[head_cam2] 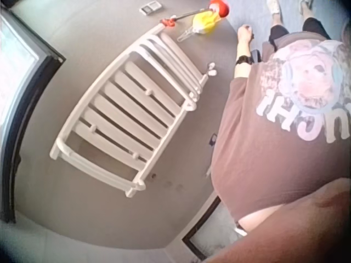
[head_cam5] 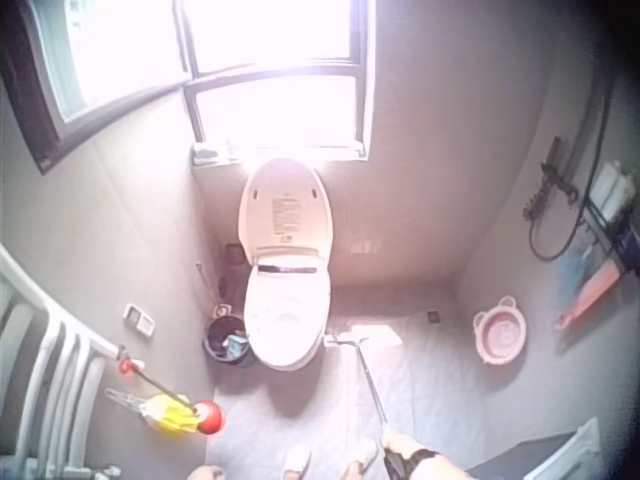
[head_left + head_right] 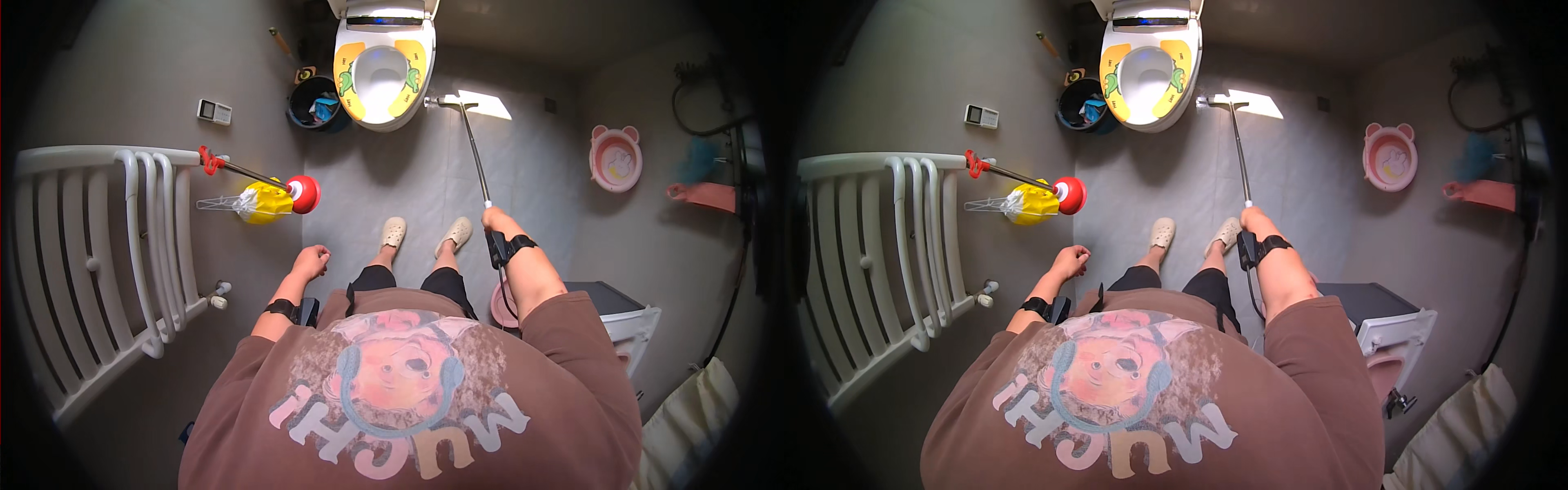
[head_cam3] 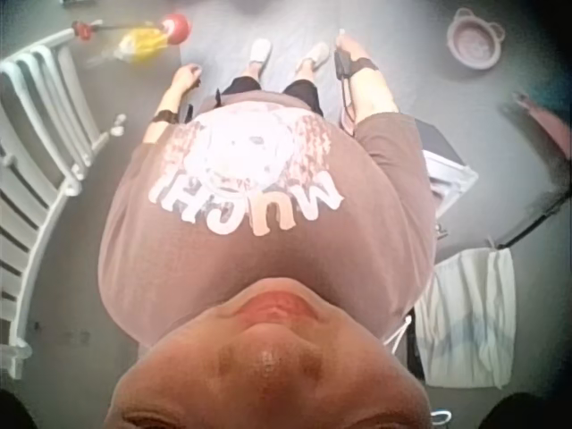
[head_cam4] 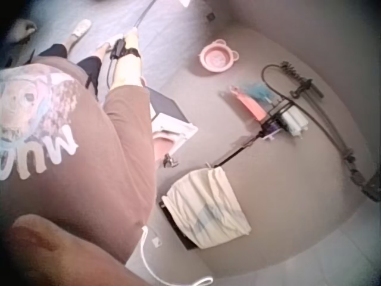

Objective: Cleaning water off a bathroom floor using a long-handled squeegee.

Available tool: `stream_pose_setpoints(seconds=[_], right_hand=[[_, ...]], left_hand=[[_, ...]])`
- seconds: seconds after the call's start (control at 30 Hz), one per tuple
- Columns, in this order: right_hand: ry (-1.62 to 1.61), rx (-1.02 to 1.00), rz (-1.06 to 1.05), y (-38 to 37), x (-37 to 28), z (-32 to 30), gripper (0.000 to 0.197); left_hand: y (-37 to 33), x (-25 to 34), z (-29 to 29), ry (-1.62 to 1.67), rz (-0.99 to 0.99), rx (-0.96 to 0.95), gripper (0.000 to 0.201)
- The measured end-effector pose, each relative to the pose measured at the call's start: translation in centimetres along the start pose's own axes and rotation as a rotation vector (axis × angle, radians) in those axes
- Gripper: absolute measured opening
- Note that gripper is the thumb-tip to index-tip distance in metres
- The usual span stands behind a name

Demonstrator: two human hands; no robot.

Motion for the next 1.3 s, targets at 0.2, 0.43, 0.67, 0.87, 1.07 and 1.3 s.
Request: stream_pose_setpoints(seconds=[0.2,0.43,0.67,0.87,1.07,1.3], right_hand=[[-0.007,0.531,-0.28,7.0,-4.5,-6.6,0.042],[-0.302,0.376,-0.275,12.3,-0.3,-1.4,0.048],[-0.329,0.283,-0.295,22.5,11.0,7.2,0.05],[-0.387,0.34,-0.329,22.2,11.0,7.4,0.049],[-0.415,0.218,-0.131,20.3,1.7,0.4,0.047],[-0.111,0.188,-0.098,23.3,8.4,7.9,0.053]], left_hand=[[-0.3,1.8,0.1,-0.049,0.052,-0.016,0.021],[-3.0,5.0,0.6,-0.114,0.126,-0.064,0.022],[-5.0,6.1,0.4,-0.136,0.133,-0.101,0.022],[-5.7,6.4,-0.5,-0.167,0.158,-0.098,0.023],[-6.1,7.6,-1.5,-0.175,0.199,-0.103,0.023],[-6.4,4.7,-3.4,-0.022,0.154,-0.09,0.021]])
Point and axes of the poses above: each hand's wrist, its own y-axis away from the middle knuckle, its own z-axis out of the palm, x = y × z, the point moved 10 cm from there along -y, towards the middle knuckle, and after that the axes turned 2 degrees about y, right-handed, at the moved point
